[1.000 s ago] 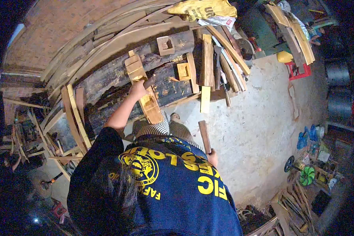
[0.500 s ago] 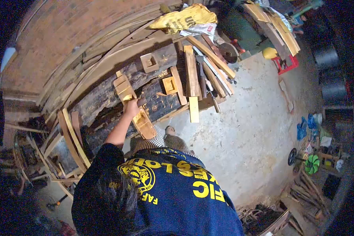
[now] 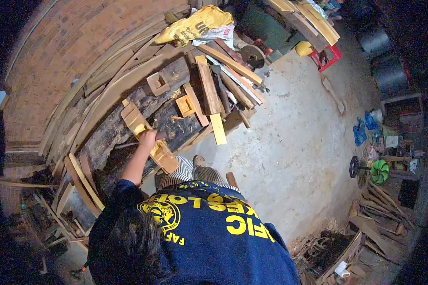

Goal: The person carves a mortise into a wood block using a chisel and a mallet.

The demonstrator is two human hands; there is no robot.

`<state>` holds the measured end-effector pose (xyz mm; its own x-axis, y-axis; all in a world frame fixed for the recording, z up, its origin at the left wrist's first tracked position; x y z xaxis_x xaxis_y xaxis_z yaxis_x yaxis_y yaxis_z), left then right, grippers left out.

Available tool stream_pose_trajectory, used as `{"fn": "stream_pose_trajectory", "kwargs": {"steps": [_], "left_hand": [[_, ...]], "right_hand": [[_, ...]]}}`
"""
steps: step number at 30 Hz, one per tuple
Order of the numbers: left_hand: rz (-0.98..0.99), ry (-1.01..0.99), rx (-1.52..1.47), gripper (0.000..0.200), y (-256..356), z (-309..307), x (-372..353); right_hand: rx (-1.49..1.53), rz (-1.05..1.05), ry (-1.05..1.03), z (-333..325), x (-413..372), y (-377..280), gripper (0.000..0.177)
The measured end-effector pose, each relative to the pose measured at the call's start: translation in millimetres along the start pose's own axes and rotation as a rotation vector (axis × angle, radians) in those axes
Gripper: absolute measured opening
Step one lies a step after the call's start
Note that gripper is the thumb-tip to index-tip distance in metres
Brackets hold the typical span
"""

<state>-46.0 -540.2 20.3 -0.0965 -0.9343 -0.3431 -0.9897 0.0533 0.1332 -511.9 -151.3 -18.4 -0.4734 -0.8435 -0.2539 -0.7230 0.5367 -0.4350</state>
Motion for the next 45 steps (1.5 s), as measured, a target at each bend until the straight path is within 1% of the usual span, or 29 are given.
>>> {"fn": "stream_pose_trajectory", "kwargs": {"steps": [1, 2, 4, 5, 9, 11, 14, 15, 16, 17, 18, 20, 21, 23, 24, 26, 29, 33, 34, 36, 37, 40, 41, 45], "left_hand": [[0.113, 0.016, 0.015, 0.012, -1, -2, -1], [0.117, 0.013, 0.016, 0.012, -2, -2, -1], [0.173, -0.024, -0.012, 0.016, -2, -10, -4], [0.160, -0.091, -0.030, 0.022, 1, -17, -7], [0.167, -0.102, -0.016, 0.025, 8, -29, -14], [0.123, -0.218, 0.063, 0.037, 18, -40, -20], [0.100, -0.194, 0.108, 0.034, 16, -31, -17], [0.101, -0.196, 0.108, 0.034, 11, -17, -13], [0.136, -0.149, 0.129, 0.033, 5, 0, -6], [0.170, -0.101, 0.151, 0.032, 5, 1, -6], [0.168, -0.099, 0.151, 0.032, 3, 4, -6], [0.162, -0.030, 0.198, 0.030, 9, -11, -13], [0.165, -0.029, 0.199, 0.030, 8, -12, -10], [0.137, -0.071, 0.146, 0.020, 7, -15, -6], [0.134, -0.070, 0.144, 0.020, 7, -17, -6], [0.204, -0.118, 0.143, 0.023, 16, -34, -17], [0.130, -0.169, 0.113, 0.026, 17, -38, -19], [0.163, -0.140, 0.132, 0.026, 17, -33, -21], [0.158, -0.140, 0.133, 0.026, 12, -22, -18], [0.211, -0.029, 0.148, 0.025, 5, 0, -12], [0.155, -0.034, 0.152, 0.021, 7, -3, -15], [0.130, 0.024, 0.187, 0.020, 18, -15, -26], [0.145, -0.023, 0.238, 0.023, 19, -16, -26], [0.173, -0.067, 0.250, 0.024, 13, -7, -22]], "right_hand": [[-0.001, -0.001, 0.011, -1, -3, 2, 0.051], [-0.002, 0.000, 0.021, -2, -7, 3, 0.051], [-0.003, -0.007, 0.044, -4, -9, 5, 0.051], [-0.004, -0.009, 0.055, -4, -11, 5, 0.051], [-0.005, -0.013, 0.100, -7, -21, 8, 0.050], [-0.007, -0.017, 0.122, -10, -25, 8, 0.049], [-0.011, -0.024, 0.154, -14, -32, 9, 0.049], [-0.012, -0.026, 0.162, -15, -35, 9, 0.048], [-0.014, -0.031, 0.170, -18, -37, 6, 0.048], [-0.015, -0.037, 0.179, -19, -37, 5, 0.048], [-0.015, -0.044, 0.189, -20, -38, 3, 0.048], [-0.014, -0.054, 0.209, -21, -39, 1, 0.047], [-0.014, -0.057, 0.221, -21, -40, 0, 0.047], [-0.019, -0.065, 0.243, -27, -43, -3, 0.047], [-0.021, -0.073, 0.252, -30, -42, -6, 0.047], [-0.017, -0.092, 0.265, -31, -42, -16, 0.046], [-0.003, -0.120, 0.286, -30, -40, -33, 0.046], [0.008, -0.151, 0.314, -32, -42, -52, 0.045], [0.009, -0.158, 0.320, -34, -43, -57, 0.045], [0.011, -0.170, 0.333, -37, -46, -64, 0.044], [0.012, -0.177, 0.339, -38, -47, -67, 0.044], [0.015, -0.200, 0.361, -42, -47, -77, 0.043], [0.017, -0.208, 0.368, -44, -47, -81, 0.043], [0.027, -0.231, 0.402, -49, -49, -95, 0.042]]}}
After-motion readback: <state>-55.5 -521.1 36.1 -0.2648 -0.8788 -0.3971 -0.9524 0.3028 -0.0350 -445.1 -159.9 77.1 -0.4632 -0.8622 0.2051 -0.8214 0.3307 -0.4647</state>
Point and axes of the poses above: each hand's wrist, its own x-axis towards the middle knuckle, its own z-axis out of the palm, y = z × x, the point moved 4 cm from there along x, towards the middle knuckle, and after that the axes turned 9 degrees about -z, right-handed, at the moved point
